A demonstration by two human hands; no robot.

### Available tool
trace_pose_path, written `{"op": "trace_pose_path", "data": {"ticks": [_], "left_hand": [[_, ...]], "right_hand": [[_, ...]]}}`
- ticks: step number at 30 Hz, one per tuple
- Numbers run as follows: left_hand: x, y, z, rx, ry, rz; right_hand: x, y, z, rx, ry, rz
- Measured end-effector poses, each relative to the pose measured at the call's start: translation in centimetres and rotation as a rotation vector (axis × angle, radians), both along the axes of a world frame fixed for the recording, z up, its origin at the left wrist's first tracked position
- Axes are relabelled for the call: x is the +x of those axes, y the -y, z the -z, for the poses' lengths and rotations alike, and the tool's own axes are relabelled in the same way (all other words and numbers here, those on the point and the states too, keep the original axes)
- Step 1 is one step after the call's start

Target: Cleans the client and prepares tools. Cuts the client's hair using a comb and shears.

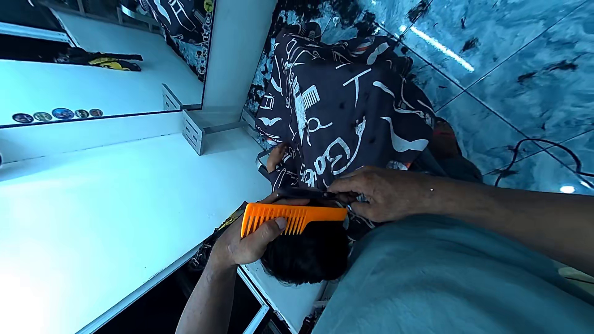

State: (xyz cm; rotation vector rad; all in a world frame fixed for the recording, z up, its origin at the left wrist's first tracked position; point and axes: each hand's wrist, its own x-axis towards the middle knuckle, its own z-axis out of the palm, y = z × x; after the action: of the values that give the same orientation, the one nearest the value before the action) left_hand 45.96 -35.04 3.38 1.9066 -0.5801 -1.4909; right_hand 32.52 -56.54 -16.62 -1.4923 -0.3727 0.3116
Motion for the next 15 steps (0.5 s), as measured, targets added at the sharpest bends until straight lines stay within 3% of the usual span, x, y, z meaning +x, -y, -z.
{"op": "trace_pose_path", "data": {"ticks": [15], "left_hand": [[-0.77, 0.99, -0.06, 0.008, 0.02, 0.03]], "right_hand": [[-0.98, 0.44, -0.04, -0.075, 0.012, 0.016]]}}
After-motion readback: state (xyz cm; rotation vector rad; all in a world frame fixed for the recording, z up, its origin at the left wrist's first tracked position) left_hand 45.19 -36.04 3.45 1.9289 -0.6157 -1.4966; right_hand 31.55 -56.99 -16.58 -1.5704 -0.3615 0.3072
